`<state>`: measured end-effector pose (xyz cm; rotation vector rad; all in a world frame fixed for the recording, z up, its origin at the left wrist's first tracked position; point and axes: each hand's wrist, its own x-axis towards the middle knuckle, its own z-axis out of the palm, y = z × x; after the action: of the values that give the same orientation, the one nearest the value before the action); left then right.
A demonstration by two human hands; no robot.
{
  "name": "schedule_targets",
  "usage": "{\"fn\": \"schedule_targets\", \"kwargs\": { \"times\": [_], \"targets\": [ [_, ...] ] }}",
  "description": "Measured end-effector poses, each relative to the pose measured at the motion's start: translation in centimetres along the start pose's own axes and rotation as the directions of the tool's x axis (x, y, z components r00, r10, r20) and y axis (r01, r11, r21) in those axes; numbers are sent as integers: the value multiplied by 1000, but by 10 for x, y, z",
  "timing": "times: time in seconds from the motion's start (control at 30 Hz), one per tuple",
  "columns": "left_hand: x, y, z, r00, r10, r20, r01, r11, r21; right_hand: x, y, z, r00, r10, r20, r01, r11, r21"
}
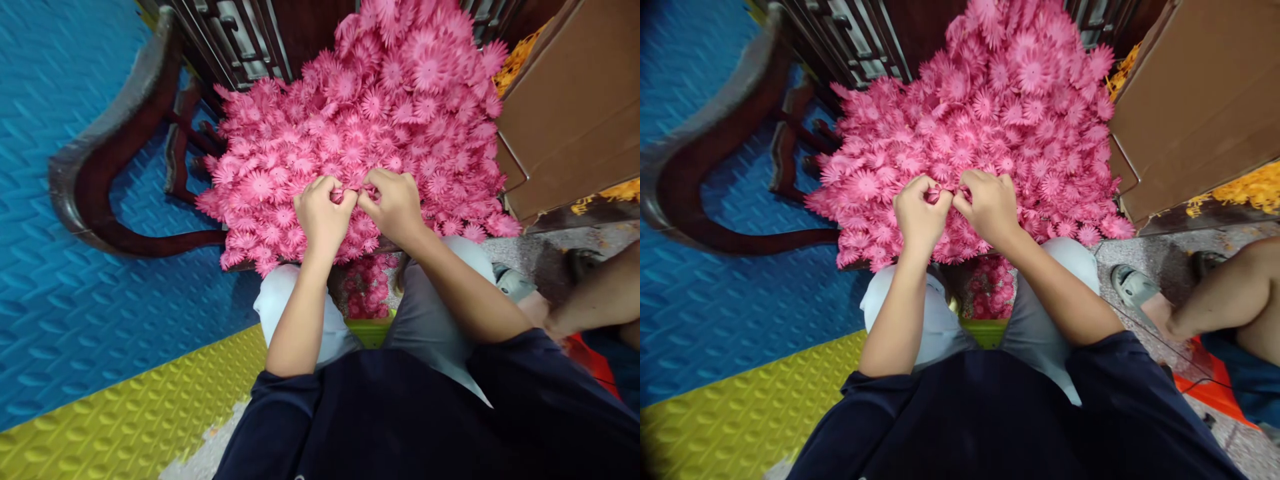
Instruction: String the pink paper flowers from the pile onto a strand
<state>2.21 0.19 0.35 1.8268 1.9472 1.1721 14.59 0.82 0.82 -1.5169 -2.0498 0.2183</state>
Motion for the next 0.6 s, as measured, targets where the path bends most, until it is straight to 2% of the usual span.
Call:
{"fn": "schedule_targets", "kwargs": {
  "times": [0.1,0.17,0.3,0.37,0.5,0.6],
  "targets": [
    [0,3,-1,1000,-1,-21,2,1000,14,3,0,-1,1000,8,-13,-8,1000,9],
    [1,1,-2,1000,14,3,-14,999,-35,5,3,-2,1000,30,4,-30,996,85],
    [3,-6,-6,993,-14,113,45,959,-279,7,10,-5,993,39,113,-79,925,372],
    [3,-9,-8,984,-31,178,99,915,-390,7,11,-7,990,41,138,-99,888,449],
    [4,-13,-13,965,-29,261,162,849,-503,5,9,-10,986,81,147,-143,866,479],
    [5,-13,-13,965,-56,258,191,821,-537,4,7,-11,985,105,140,-159,874,460]
  ]
}}
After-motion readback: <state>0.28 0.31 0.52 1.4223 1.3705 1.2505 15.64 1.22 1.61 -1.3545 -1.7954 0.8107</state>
